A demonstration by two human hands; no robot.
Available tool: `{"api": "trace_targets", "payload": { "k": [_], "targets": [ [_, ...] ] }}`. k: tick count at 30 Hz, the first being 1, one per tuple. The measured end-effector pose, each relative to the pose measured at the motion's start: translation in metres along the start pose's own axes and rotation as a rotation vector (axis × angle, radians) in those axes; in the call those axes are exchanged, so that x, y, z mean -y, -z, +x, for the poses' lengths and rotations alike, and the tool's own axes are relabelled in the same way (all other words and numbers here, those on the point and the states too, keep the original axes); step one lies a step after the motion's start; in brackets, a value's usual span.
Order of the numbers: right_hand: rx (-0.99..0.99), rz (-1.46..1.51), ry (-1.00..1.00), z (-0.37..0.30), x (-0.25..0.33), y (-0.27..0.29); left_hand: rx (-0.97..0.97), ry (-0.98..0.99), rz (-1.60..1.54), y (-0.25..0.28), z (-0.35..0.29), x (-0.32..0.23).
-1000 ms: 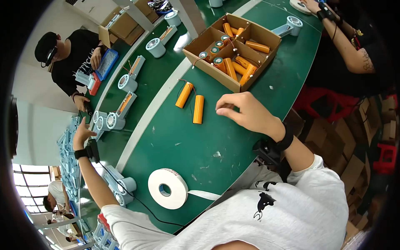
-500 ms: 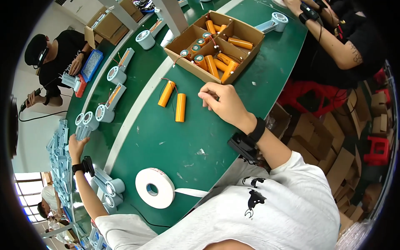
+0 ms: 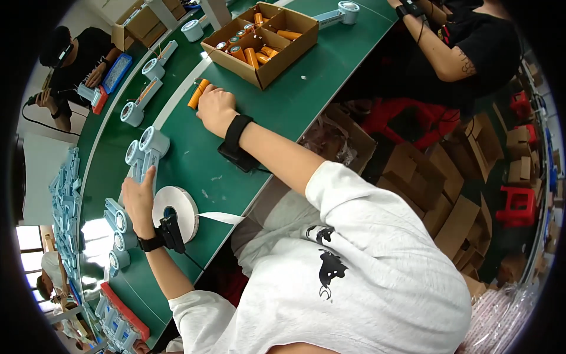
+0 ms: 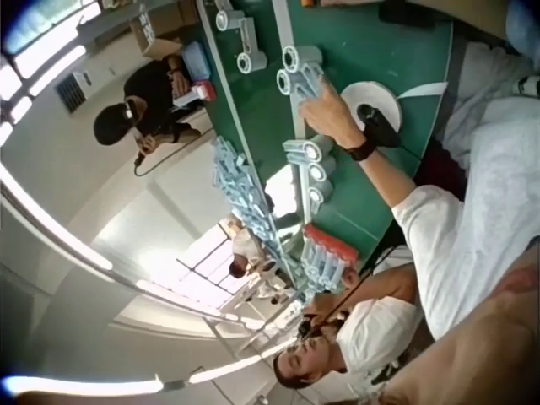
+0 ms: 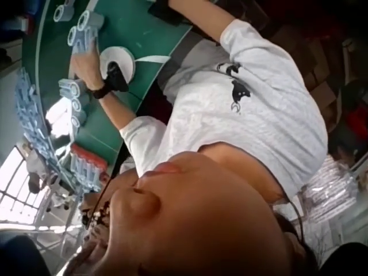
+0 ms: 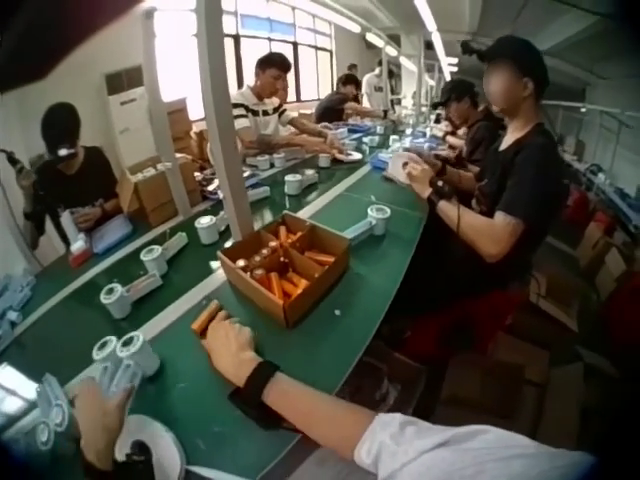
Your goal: Assembling battery packs by inserting battery cells into blue plastic frames and securing them with tape.
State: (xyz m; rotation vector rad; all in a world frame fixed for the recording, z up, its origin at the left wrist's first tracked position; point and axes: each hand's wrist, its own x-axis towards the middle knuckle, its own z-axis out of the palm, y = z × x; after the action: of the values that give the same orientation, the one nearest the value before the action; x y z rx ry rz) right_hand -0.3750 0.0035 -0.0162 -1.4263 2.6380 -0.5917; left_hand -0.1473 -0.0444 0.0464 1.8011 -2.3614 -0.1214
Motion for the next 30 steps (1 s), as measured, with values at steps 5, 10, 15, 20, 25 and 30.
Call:
{"api": "trace_targets", "payload": {
  "k": [5, 10, 15, 20, 25, 30],
  "targets": [
    [0.018, 0.206, 0.02, -0.01, -0.019, 0.008, 0.447, -0.042, 0.027, 0.02, -0.026, -0.041],
    [0.37, 1.34, -0.087, -0.075, -0.066, 0.046, 0.259, -0.39, -0.052, 0.031, -0.083, 0.042],
    [0.598, 1.165, 0.013, -0.151, -0.026, 0.066, -0.115, -0.594, 0.04, -0.022, -0.119, 0.057],
    [0.432, 1.0, 0.414, -0.187, 0.037, 0.015, -0.153, -0.605, -0.122, -0.015, -0.142, 0.067],
    [0.83, 0.799, 0.58, -0.191, 0.044, 0.034, -0.04, -0.241, -0.214, 0.0, -0.19, 0.079],
    [0.721, 0.774, 0.563, -0.185, 0.05, 0.036, -0.08, -0.178, -0.158, 0.003, -0.2, 0.096]
  ]
}}
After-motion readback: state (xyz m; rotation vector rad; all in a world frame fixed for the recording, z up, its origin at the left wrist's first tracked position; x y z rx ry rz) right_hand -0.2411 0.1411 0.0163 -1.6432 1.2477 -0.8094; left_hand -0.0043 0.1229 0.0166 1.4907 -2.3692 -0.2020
